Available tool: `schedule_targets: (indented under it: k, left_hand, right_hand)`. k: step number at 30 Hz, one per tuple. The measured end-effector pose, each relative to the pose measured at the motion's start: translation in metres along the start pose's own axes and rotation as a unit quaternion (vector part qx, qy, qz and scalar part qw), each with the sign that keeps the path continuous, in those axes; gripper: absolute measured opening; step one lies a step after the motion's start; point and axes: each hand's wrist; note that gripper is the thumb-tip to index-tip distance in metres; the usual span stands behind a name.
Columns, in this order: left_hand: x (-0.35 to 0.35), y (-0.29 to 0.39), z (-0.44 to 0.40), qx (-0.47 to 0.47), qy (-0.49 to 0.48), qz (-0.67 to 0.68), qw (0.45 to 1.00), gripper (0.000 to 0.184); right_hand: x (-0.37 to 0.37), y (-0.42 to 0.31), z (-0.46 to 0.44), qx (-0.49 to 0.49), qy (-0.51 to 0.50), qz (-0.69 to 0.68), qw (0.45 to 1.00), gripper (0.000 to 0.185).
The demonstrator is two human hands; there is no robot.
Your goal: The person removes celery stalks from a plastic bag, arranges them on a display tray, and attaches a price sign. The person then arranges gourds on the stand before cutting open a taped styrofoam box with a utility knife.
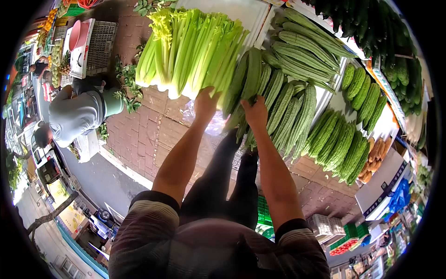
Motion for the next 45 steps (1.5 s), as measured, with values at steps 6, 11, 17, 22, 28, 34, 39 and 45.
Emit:
schedule_targets:
  k: [6, 11, 17, 22, 28, 34, 39, 45]
  left_hand:
    - [0.024, -0.110, 0.007, -0.123, 0.135, 0.046, 0.982, 0.053]
    - [0.029, -0.094, 0.005, -0.321, 0.041, 0.440, 0.838, 0.054]
    - [-0.005, -0.085, 0.008, -0.287, -0.046, 0.492, 0.821, 0.051]
    - [0.002, -0.128, -0.005, -0.187, -0.100, 0.485, 0.848, 0.041]
    - [-0.021, -0.078, 0.002, -0.209, -0.014, 0.576, 0.790, 0.043]
    - [-0.034, -0.081, 0.008, -0.171, 0.022, 0.606, 0.777, 0.050]
    - [-0.039, -0.092, 0.011, -0.125, 0.025, 0.679, 0.723, 0.056]
    - [-0.021, -0.091, -0.002, -0.175, 0.097, 0.634, 0.747, 0.046]
  right_hand:
    - [-0.006, 0.025, 0.000, -0.030, -0.037, -0.005, 0.999, 0.069]
    - [-0.014, 0.096, 0.024, -0.039, -0.019, -0.083, 0.996, 0.053]
    - [-0.026, 0.145, 0.057, -0.034, -0.022, -0.055, 0.998, 0.042]
    - [-0.025, 0.176, 0.057, -0.027, -0.018, -0.052, 0.998, 0.040]
    - [-0.030, 0.108, 0.058, -0.019, -0.053, -0.082, 0.995, 0.042]
    - [-0.011, 0.056, 0.055, -0.055, -0.092, -0.095, 0.990, 0.041]
    - [0.007, 0.008, 0.048, -0.096, -0.134, -0.145, 0.976, 0.041]
    - [0.050, -0.032, -0.021, -0.119, -0.158, -0.078, 0.977, 0.056]
Point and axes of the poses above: each hand's wrist, its own z-axis away from the middle knuckle, its own x-axis out of the palm, y = z × x, and after that the axes turned 3 degrees about z, right-handed
